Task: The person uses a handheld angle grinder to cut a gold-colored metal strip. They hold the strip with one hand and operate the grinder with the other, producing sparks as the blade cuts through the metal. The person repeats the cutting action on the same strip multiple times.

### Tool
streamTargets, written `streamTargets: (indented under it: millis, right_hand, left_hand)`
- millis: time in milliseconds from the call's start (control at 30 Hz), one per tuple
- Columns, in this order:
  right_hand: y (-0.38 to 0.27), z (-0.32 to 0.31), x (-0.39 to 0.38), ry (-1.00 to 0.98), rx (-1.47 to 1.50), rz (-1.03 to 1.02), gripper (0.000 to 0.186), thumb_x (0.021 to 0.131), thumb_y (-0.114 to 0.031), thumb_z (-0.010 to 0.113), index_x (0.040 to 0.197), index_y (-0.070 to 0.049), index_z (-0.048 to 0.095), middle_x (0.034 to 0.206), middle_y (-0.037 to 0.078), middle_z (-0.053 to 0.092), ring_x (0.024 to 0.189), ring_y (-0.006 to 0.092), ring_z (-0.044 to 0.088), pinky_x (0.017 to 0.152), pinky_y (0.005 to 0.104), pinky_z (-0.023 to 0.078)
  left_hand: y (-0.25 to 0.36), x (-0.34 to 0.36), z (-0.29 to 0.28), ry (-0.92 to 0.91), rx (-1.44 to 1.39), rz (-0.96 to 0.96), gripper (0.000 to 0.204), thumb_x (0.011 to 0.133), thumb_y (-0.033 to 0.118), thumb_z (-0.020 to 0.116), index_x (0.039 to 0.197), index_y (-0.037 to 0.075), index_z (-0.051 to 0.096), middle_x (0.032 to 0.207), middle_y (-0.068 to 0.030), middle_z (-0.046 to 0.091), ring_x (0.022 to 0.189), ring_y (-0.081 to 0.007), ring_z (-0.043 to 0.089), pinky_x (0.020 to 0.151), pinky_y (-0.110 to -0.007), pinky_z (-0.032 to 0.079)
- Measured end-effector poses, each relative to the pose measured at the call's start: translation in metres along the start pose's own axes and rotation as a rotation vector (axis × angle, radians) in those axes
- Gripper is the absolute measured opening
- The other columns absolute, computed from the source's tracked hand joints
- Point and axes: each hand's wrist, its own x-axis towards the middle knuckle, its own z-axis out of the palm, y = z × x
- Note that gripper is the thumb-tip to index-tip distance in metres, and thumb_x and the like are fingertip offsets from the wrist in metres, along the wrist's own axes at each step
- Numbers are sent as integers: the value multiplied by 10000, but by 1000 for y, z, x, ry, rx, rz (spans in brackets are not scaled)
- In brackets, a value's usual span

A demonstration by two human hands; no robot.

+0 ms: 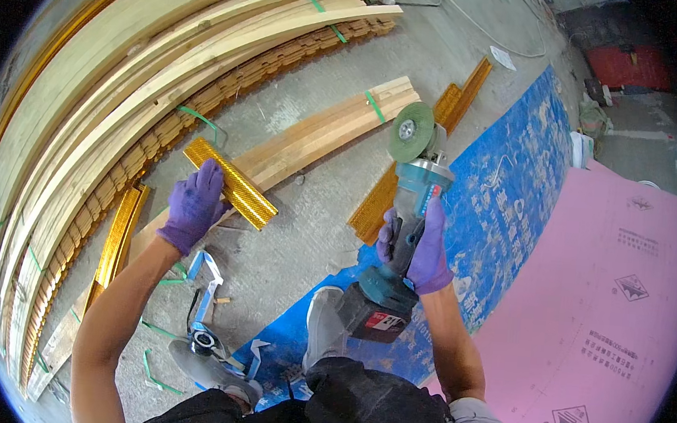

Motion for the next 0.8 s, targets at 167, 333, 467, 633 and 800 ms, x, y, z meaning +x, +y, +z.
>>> streamTargets:
  millis: [167, 333, 467, 633, 800]
  right_hand:
    - [-6, -9, 4, -88, -97, 4, 828, 893, -871, 441, 984, -70, 633, 721, 103, 664, 581, 233, 635, 532, 341, 511]
    - [5, -14, 7, -147, -153, 64, 843, 896, -876, 426, 994, -63, 626, 729, 113, 667, 575, 239, 631, 519, 350, 500]
    - [4, -6, 6, -181, -275, 87, 867, 864, -911, 422, 994, -81, 634, 727, 79, 673, 560, 216, 635, 506, 335, 504]
    - [7, -9, 4, -156, -317, 127, 870, 880, -902, 403, 1005, -73, 634, 710, 80, 666, 559, 217, 638, 513, 337, 508]
    - [3, -16, 5, -211, -278, 218, 829, 911, -849, 451, 1065, -50, 610, 783, 97, 669, 616, 227, 641, 591, 347, 528]
  left_hand:
    - [2, 21, -18, 17, -88, 82, 794, 743, 484, 822, 1425, 189, 542, 1259, -110, 581, 1042, -294, 648, 865, -440, 525]
    - [3, 25, -32, -72, -121, 156, 684, 878, 461, 724, 1497, 259, 515, 1249, -180, 557, 1098, -344, 607, 902, -464, 519]
    - [15, 37, -21, -43, -119, 99, 636, 884, 437, 725, 1466, 263, 539, 1320, -182, 541, 1123, -352, 603, 923, -473, 517]
    - [19, 66, -2, 103, -132, 225, 613, 885, 386, 738, 1456, 278, 545, 1373, -173, 533, 1152, -368, 593, 957, -482, 509]
    - [35, 75, 5, 125, -336, 20, 581, 874, 283, 785, 1421, 216, 600, 1413, -173, 522, 1183, -379, 584, 1038, -473, 493]
